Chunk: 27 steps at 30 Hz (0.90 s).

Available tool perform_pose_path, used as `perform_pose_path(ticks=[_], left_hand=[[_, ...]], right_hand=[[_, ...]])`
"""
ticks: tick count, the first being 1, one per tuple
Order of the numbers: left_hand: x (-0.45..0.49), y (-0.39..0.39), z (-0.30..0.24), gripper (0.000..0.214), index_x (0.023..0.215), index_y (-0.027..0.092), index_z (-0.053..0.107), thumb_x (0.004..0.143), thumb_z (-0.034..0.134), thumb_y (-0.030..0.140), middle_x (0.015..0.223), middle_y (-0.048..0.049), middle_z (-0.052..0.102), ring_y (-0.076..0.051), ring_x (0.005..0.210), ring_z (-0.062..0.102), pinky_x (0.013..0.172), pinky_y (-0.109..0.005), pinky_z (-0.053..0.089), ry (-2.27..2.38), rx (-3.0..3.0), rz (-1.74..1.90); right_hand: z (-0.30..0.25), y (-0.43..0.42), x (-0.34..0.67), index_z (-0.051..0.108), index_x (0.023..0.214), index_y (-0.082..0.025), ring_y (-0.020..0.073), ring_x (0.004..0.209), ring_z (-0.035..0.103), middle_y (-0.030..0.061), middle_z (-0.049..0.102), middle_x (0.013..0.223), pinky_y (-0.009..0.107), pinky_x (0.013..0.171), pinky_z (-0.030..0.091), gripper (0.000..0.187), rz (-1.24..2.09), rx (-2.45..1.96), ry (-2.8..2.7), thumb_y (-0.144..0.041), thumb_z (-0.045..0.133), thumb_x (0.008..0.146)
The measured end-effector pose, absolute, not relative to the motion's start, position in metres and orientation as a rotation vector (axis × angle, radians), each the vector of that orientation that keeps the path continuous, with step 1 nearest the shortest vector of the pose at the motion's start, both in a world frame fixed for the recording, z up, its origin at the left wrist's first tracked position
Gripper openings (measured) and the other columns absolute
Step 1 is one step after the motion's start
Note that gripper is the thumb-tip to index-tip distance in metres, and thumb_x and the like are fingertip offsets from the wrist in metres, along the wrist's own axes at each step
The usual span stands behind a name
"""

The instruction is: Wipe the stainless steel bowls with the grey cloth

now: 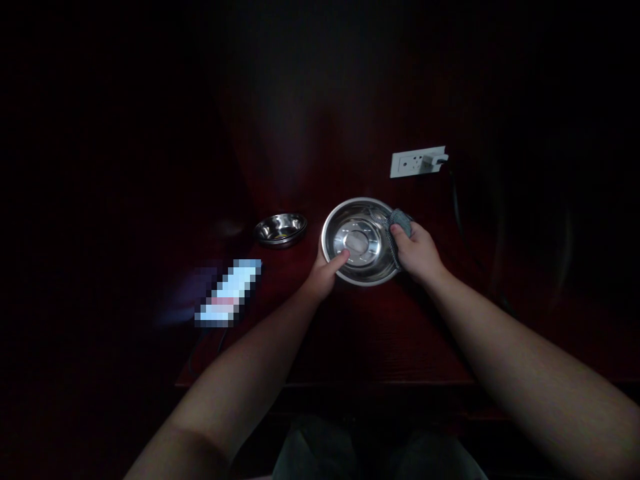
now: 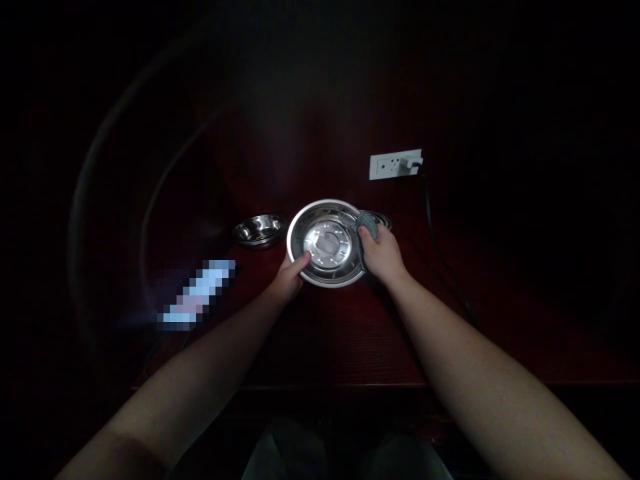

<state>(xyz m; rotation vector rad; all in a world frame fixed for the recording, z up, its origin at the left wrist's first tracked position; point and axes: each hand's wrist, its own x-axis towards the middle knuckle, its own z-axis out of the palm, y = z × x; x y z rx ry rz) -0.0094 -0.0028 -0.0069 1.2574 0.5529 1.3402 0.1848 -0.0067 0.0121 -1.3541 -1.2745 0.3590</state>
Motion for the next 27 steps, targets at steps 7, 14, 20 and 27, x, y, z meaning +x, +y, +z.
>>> perform_pose_path(ticks=[7,14,20,27], left_hand=[[-0.011,-0.006,0.002,0.058,0.116,0.015,0.051,0.06,0.067,0.017,0.11,-0.0079,0.062,-0.023,0.107,0.054,0.098,-0.038,0.037,0.694,1.394,1.361],[-0.02,-0.005,0.012,0.043,0.097,0.014,0.059,0.054,0.06,0.009,0.088,-0.0034,0.066,-0.023,0.092,0.059,0.086,-0.037,0.045,0.805,1.32,1.255],[-0.027,-0.008,0.014,0.048,0.101,0.017,0.058,0.054,0.06,0.009,0.077,-0.001,0.064,-0.02,0.077,0.06,0.075,-0.035,0.049,0.698,1.403,1.049],[-0.022,-0.01,0.007,0.066,0.127,0.018,0.044,0.065,0.067,0.022,0.118,-0.0093,0.059,-0.026,0.113,0.052,0.097,-0.04,0.039,0.589,1.453,1.211]], right_hand=[[0.018,-0.011,0.185,0.057,0.083,-0.019,0.0182,0.059,0.054,0.0042,0.06,0.069,0.032,0.057,0.043,0.03,0.288,-1.402,-1.316,-0.048,0.051,0.08],[0.023,-0.014,0.185,0.058,0.086,-0.019,0.02,0.064,0.056,0.0055,0.062,0.074,0.034,0.062,0.044,0.024,0.216,-1.422,-1.402,-0.042,0.054,0.078],[0.034,-0.021,0.191,0.06,0.084,-0.019,0.0192,0.062,0.055,0.0048,0.062,0.074,0.034,0.06,0.044,0.023,0.17,-1.39,-1.522,-0.04,0.059,0.074],[0.026,-0.013,0.194,0.061,0.086,-0.018,0.0192,0.065,0.058,0.0051,0.065,0.076,0.032,0.06,0.045,0.029,0.34,-1.35,-1.377,-0.044,0.057,0.075]])
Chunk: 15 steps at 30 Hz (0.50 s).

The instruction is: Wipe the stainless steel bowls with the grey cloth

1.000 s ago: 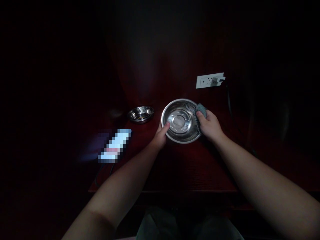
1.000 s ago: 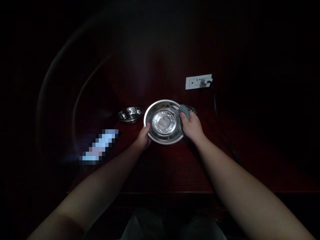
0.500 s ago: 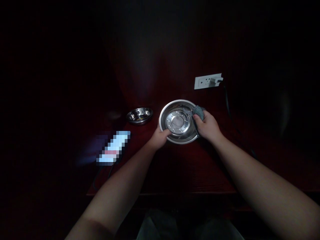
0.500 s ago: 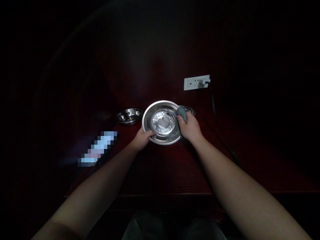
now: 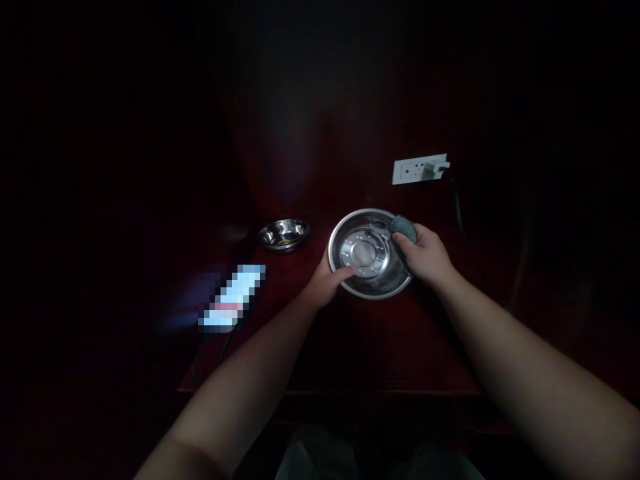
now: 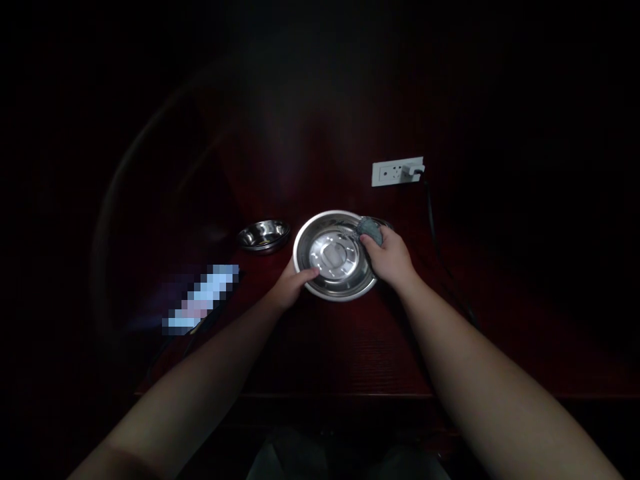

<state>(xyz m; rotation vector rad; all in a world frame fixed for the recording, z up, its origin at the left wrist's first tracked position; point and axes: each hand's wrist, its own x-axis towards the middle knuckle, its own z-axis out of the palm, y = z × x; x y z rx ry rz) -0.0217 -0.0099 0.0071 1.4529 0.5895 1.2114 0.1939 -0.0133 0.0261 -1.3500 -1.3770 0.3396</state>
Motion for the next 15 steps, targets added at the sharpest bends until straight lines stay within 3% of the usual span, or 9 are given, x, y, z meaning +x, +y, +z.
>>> perform_pose_path(ticks=[5,9,15], left_hand=[[-0.014,-0.014,0.004,0.075,0.134,0.018,0.033,0.068,0.069,0.023,0.136,-0.0126,0.045,-0.024,0.124,0.043,0.106,-0.038,0.03,0.487,1.565,1.301],[-0.013,-0.011,0.0,0.056,0.121,0.014,0.047,0.068,0.065,0.019,0.122,-0.0122,0.057,-0.024,0.112,0.053,0.1,-0.041,0.036,0.67,1.49,1.308],[-0.018,-0.001,0.006,0.056,0.109,0.017,0.056,0.054,0.055,0.004,0.101,-0.0047,0.065,-0.024,0.099,0.058,0.089,-0.038,0.045,0.806,1.395,1.34]], right_hand=[[0.019,-0.008,0.194,0.06,0.085,-0.018,0.0188,0.062,0.058,0.0043,0.064,0.072,0.03,0.056,0.044,0.031,0.409,-1.369,-1.253,-0.047,0.056,0.075],[0.017,-0.009,0.187,0.059,0.084,-0.019,0.02,0.062,0.059,0.0045,0.065,0.072,0.032,0.057,0.047,0.028,0.464,-1.353,-1.338,-0.045,0.054,0.075],[0.018,-0.013,0.181,0.059,0.086,-0.019,0.0212,0.067,0.061,0.006,0.066,0.077,0.034,0.063,0.047,0.025,0.38,-1.385,-1.406,-0.041,0.052,0.077]])
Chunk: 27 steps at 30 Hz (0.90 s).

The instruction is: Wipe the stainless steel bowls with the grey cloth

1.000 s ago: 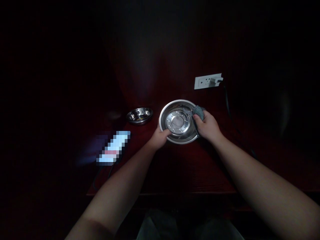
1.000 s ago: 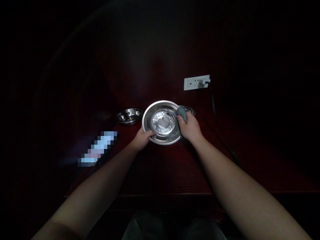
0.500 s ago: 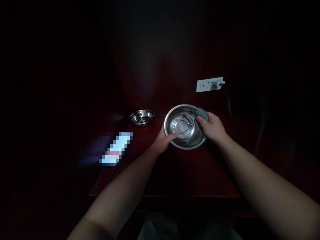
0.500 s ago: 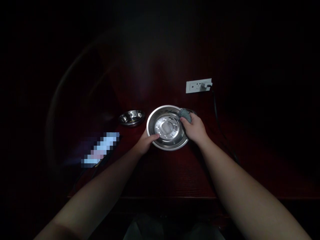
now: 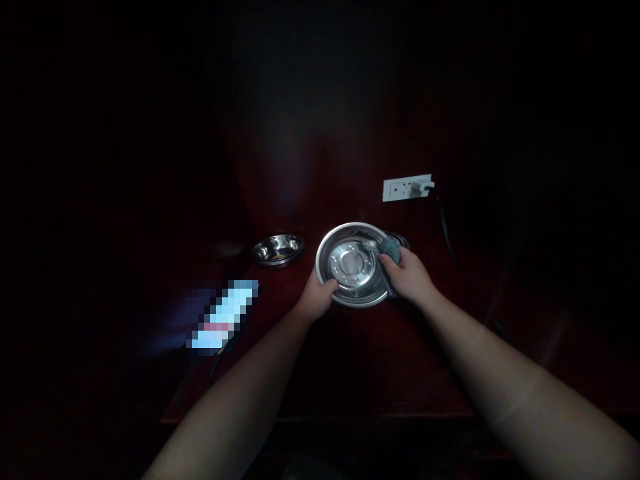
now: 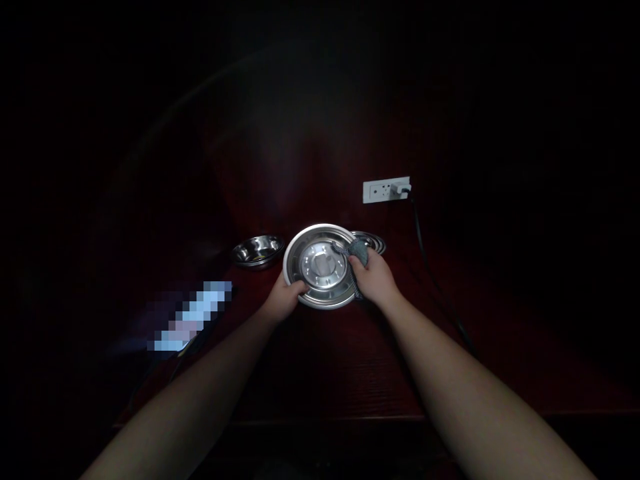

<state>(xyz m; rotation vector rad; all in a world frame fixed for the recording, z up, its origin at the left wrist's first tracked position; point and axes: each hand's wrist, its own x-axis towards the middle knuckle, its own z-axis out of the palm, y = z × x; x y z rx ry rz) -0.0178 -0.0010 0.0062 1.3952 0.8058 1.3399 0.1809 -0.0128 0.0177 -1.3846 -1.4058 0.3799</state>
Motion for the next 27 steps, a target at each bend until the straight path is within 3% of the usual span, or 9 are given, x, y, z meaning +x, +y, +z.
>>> perform_pose_path(ticks=[5,11,16,22,27], left_hand=[[-0.024,0.0,0.01,0.054,0.103,0.017,0.057,0.051,0.053,0.004,0.093,-0.0034,0.065,-0.023,0.091,0.059,0.079,-0.036,0.048,0.833,1.41,1.238],[-0.029,-0.007,0.013,0.051,0.103,0.017,0.056,0.054,0.054,0.005,0.083,-0.0026,0.065,-0.022,0.086,0.06,0.08,-0.037,0.048,0.715,1.508,1.057],[-0.027,-0.008,0.006,0.05,0.109,0.016,0.053,0.06,0.06,0.011,0.108,-0.0085,0.063,-0.025,0.101,0.057,0.09,-0.041,0.044,0.682,1.563,1.099],[-0.019,-0.011,0.001,0.068,0.13,0.015,0.036,0.069,0.066,0.023,0.133,-0.0131,0.047,-0.025,0.122,0.044,0.105,-0.039,0.03,0.62,1.672,1.319],[-0.014,-0.009,-0.003,0.063,0.125,0.016,0.04,0.067,0.063,0.018,0.127,-0.0112,0.053,-0.025,0.116,0.049,0.102,-0.04,0.034,0.65,1.59,1.335]], right_hand=[[0.024,-0.017,0.181,0.062,0.089,-0.018,0.021,0.072,0.06,0.0075,0.066,0.082,0.034,0.068,0.046,0.024,0.286,-1.486,-1.474,-0.037,0.052,0.078],[0.029,-0.022,0.184,0.063,0.088,-0.017,0.0194,0.07,0.059,0.0057,0.064,0.079,0.033,0.068,0.046,0.022,0.225,-1.461,-1.524,-0.035,0.054,0.077],[0.024,-0.015,0.189,0.062,0.087,-0.018,0.0195,0.069,0.059,0.0047,0.065,0.078,0.033,0.066,0.046,0.023,0.255,-1.406,-1.472,-0.037,0.058,0.074],[0.012,-0.002,0.194,0.062,0.092,-0.018,0.0191,0.066,0.061,0.0041,0.066,0.077,0.032,0.062,0.049,0.031,0.424,-1.337,-1.277,-0.043,0.057,0.075],[0.011,-0.003,0.189,0.062,0.088,-0.018,0.021,0.07,0.063,0.0053,0.067,0.077,0.034,0.064,0.049,0.027,0.486,-1.367,-1.256,-0.041,0.057,0.075]])
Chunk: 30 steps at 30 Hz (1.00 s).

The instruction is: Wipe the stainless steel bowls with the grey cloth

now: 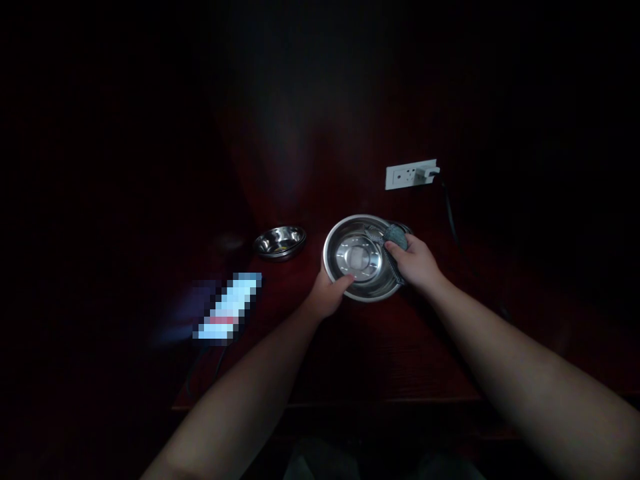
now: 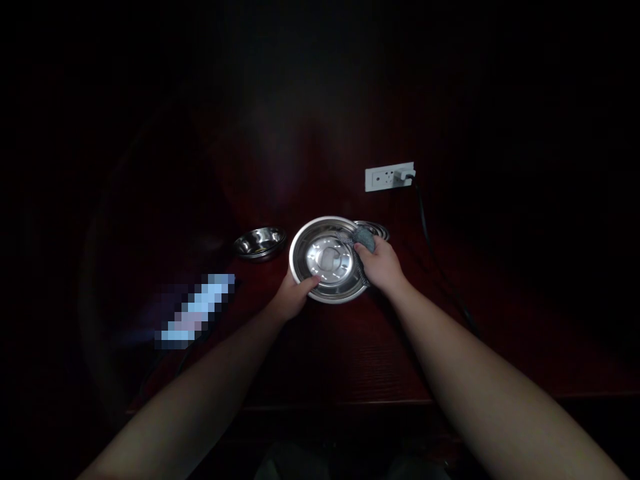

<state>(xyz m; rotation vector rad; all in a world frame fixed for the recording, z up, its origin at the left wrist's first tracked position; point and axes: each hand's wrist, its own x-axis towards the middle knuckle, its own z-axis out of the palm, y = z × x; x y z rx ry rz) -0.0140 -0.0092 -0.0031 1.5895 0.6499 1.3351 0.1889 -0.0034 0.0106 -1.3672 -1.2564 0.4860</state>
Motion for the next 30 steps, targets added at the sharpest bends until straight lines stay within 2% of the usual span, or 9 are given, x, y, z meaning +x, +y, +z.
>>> perform_pose_path(ticks=[4,9,12,14,18,23,27,30], left_hand=[[-0.014,-0.002,-0.005,0.054,0.111,0.015,0.051,0.058,0.059,0.01,0.113,-0.0076,0.061,-0.025,0.105,0.055,0.095,-0.039,0.04,0.719,1.487,1.325],[-0.018,-0.001,0.001,0.044,0.097,0.015,0.055,0.054,0.056,0.008,0.099,-0.0043,0.064,-0.023,0.1,0.056,0.091,-0.037,0.043,0.762,1.437,1.266],[-0.019,-0.003,0.005,0.042,0.095,0.015,0.057,0.054,0.055,0.009,0.085,-0.0026,0.064,-0.023,0.096,0.056,0.089,-0.037,0.043,0.757,1.452,1.217],[-0.02,-0.005,0.007,0.044,0.097,0.015,0.057,0.053,0.055,0.009,0.083,-0.0023,0.064,-0.022,0.093,0.057,0.087,-0.037,0.044,0.733,1.465,1.17],[-0.022,-0.007,0.01,0.052,0.104,0.015,0.056,0.052,0.057,0.01,0.094,-0.0041,0.065,-0.023,0.095,0.057,0.087,-0.038,0.045,0.676,1.484,1.098],[-0.022,-0.01,0.009,0.055,0.112,0.015,0.054,0.057,0.059,0.012,0.104,-0.0079,0.065,-0.028,0.107,0.054,0.095,-0.044,0.04,0.571,1.524,1.046],[-0.016,-0.014,0.004,0.067,0.125,0.015,0.042,0.064,0.067,0.019,0.127,-0.0125,0.053,-0.028,0.118,0.048,0.102,-0.045,0.034,0.544,1.51,1.172],[-0.007,-0.017,0.002,0.077,0.131,0.016,0.034,0.065,0.071,0.022,0.134,-0.0142,0.046,-0.026,0.122,0.045,0.105,-0.043,0.031,0.487,1.511,1.273]], right_hand=[[0.012,-0.006,0.186,0.062,0.089,-0.018,0.0221,0.073,0.064,0.0063,0.068,0.081,0.035,0.066,0.049,0.026,0.434,-1.412,-1.288,-0.04,0.056,0.076],[0.012,-0.007,0.184,0.063,0.09,-0.017,0.0218,0.071,0.063,0.0065,0.068,0.079,0.035,0.065,0.049,0.027,0.428,-1.444,-1.303,-0.038,0.056,0.076],[0.013,-0.008,0.185,0.063,0.09,-0.017,0.0217,0.07,0.063,0.0064,0.068,0.079,0.035,0.066,0.049,0.027,0.437,-1.461,-1.323,-0.037,0.055,0.075],[0.014,-0.009,0.185,0.064,0.091,-0.017,0.0217,0.071,0.063,0.0063,0.068,0.08,0.035,0.066,0.048,0.026,0.436,-1.467,-1.332,-0.037,0.055,0.075],[0.016,-0.01,0.187,0.064,0.089,-0.018,0.0218,0.074,0.063,0.0058,0.068,0.081,0.035,0.068,0.048,0.025,0.421,-1.474,-1.336,-0.038,0.057,0.074],[0.014,-0.008,0.19,0.063,0.087,-0.018,0.0202,0.07,0.062,0.0044,0.067,0.079,0.034,0.066,0.048,0.024,0.445,-1.445,-1.331,-0.038,0.06,0.072],[0.012,-0.005,0.189,0.062,0.089,-0.018,0.0177,0.064,0.06,0.0033,0.066,0.076,0.032,0.061,0.048,0.028,0.553,-1.31,-1.215,-0.039,0.062,0.071],[0.012,-0.004,0.187,0.061,0.087,-0.018,0.0163,0.061,0.058,0.0027,0.064,0.074,0.03,0.058,0.047,0.028,0.59,-1.258,-1.139,-0.042,0.061,0.072]])
